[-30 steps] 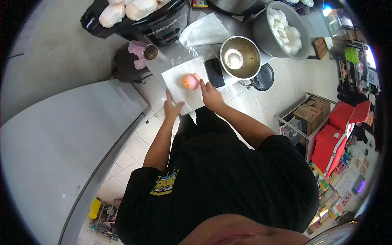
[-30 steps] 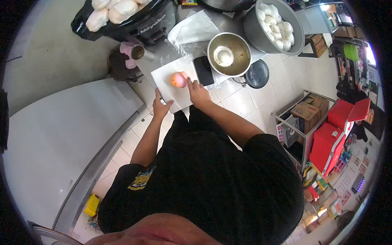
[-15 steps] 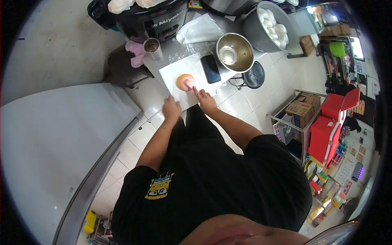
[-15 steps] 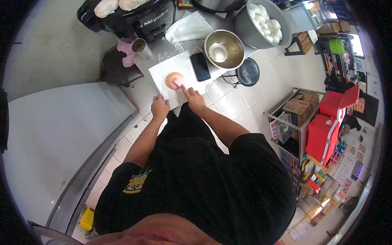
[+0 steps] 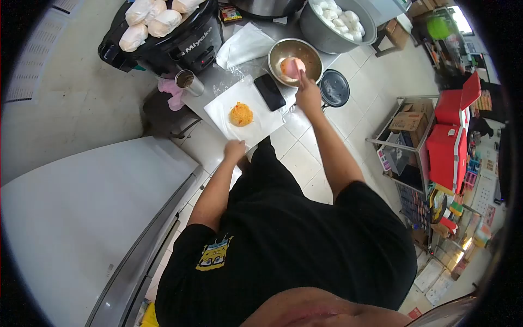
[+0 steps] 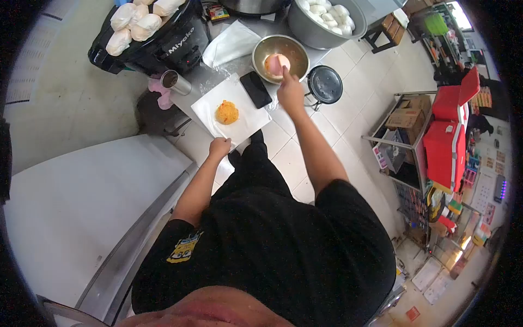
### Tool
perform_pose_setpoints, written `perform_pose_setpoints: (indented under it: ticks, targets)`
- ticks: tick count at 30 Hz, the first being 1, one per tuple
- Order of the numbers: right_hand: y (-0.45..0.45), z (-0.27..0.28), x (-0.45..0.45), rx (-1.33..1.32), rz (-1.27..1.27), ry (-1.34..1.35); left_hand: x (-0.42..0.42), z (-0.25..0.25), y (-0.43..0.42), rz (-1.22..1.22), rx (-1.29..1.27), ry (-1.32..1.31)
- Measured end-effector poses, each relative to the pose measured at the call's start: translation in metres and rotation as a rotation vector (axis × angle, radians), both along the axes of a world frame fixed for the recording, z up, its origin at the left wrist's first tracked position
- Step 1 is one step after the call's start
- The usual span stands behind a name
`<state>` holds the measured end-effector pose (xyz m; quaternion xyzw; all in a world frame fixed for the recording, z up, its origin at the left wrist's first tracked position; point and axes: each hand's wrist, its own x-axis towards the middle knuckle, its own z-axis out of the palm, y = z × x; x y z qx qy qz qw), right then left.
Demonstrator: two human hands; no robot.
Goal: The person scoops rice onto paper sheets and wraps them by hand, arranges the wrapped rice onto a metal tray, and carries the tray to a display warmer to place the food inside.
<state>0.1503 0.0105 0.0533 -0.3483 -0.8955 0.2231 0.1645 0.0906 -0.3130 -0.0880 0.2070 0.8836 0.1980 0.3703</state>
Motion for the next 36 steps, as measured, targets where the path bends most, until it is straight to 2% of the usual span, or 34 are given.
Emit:
perform_pose_setpoints:
  ticks: [2, 3, 5, 6, 7, 8, 9, 11, 12, 14, 17, 20, 21, 23, 25, 26, 28, 30, 32, 33, 34, 35, 36]
  targets:
    - [0.027, -0.021, -0.012, 0.094, 0.022, -0.083, 0.000, -0.007, 0.001, 0.058, 0.070, -0.067]
    - [0.019, -0.014, -0.013, 0.085, 0.012, -0.082, 0.002, -0.003, 0.001, 0.049, 0.061, -0.066]
    - [-0.004, 0.016, -0.028, 0.607, -0.090, -0.139, 0.001, 0.012, 0.004, 0.123, 0.141, -0.071]
    - [-0.002, 0.006, -0.036, 0.603, 0.051, 0.054, 0.001, 0.008, 0.004, 0.142, 0.179, -0.060]
    - [-0.019, -0.005, -0.039, 0.361, 0.181, 0.043, 0.003, 0.011, 0.003, 0.135, 0.168, -0.056]
    - [-0.035, -0.016, -0.042, 0.015, 0.286, -0.301, 0.003, 0.014, 0.006, 0.181, 0.180, -0.066]
    - [-0.052, -0.026, -0.043, -0.227, 0.248, -0.497, 0.005, 0.020, 0.008, 0.226, 0.189, -0.078]
    - [-0.069, -0.036, -0.036, -0.194, 0.064, -0.625, 0.011, 0.026, 0.010, 0.248, 0.195, -0.069]
    - [-0.070, -0.046, -0.034, -0.198, 0.061, -0.622, 0.015, 0.019, 0.011, 0.301, 0.218, -0.080]
    - [-0.064, -0.073, -0.035, -0.208, -0.129, -0.520, 0.015, 0.003, 0.013, 0.351, 0.244, -0.082]
    - [-0.057, -0.091, -0.041, -0.282, -0.210, -0.470, 0.016, -0.025, 0.007, 0.426, 0.242, -0.145]
    - [-0.051, -0.099, -0.041, -0.355, -0.282, -0.400, 0.014, -0.021, 0.005, 0.506, 0.276, -0.212]
    - [-0.050, -0.098, -0.041, -0.359, -0.284, -0.399, 0.013, 0.008, 0.009, 0.578, 0.285, -0.284]
    - [-0.048, -0.085, -0.041, -0.387, -0.246, -0.434, 0.014, 0.022, 0.008, 0.649, 0.291, -0.356]
    - [-0.044, -0.083, -0.046, -0.394, -0.250, -0.476, 0.016, 0.009, 0.004, 0.807, 0.336, -0.379]
    - [-0.043, -0.082, -0.047, -0.398, -0.253, -0.518, 0.018, 0.004, 0.002, 0.806, 0.336, -0.380]
    - [-0.044, -0.079, -0.048, -0.401, -0.252, -0.519, 0.020, 0.004, 0.000, 1.069, 0.407, -0.518]
    - [-0.049, -0.078, -0.046, -0.406, -0.250, -0.517, 0.021, 0.011, 0.002, 1.113, 0.446, -0.570]
    - [-0.068, -0.084, -0.036, -0.227, -0.295, -0.481, 0.014, 0.017, -0.002, 1.150, 0.484, -0.612]
    - [-0.078, -0.083, -0.024, -0.232, -0.300, -0.474, 0.008, 0.017, -0.004, 1.147, 0.510, -0.767]
    - [-0.087, -0.082, -0.004, -0.184, -0.043, -0.394, 0.003, 0.016, -0.005, 1.140, 0.535, -0.926]
    - [-0.093, -0.079, 0.013, -0.131, 0.213, -0.314, -0.002, 0.009, -0.007, 1.134, 0.535, -0.925]
    - [-0.097, -0.076, 0.025, -0.130, 0.210, -0.314, -0.006, -0.001, -0.011, 1.177, 0.558, -1.054]
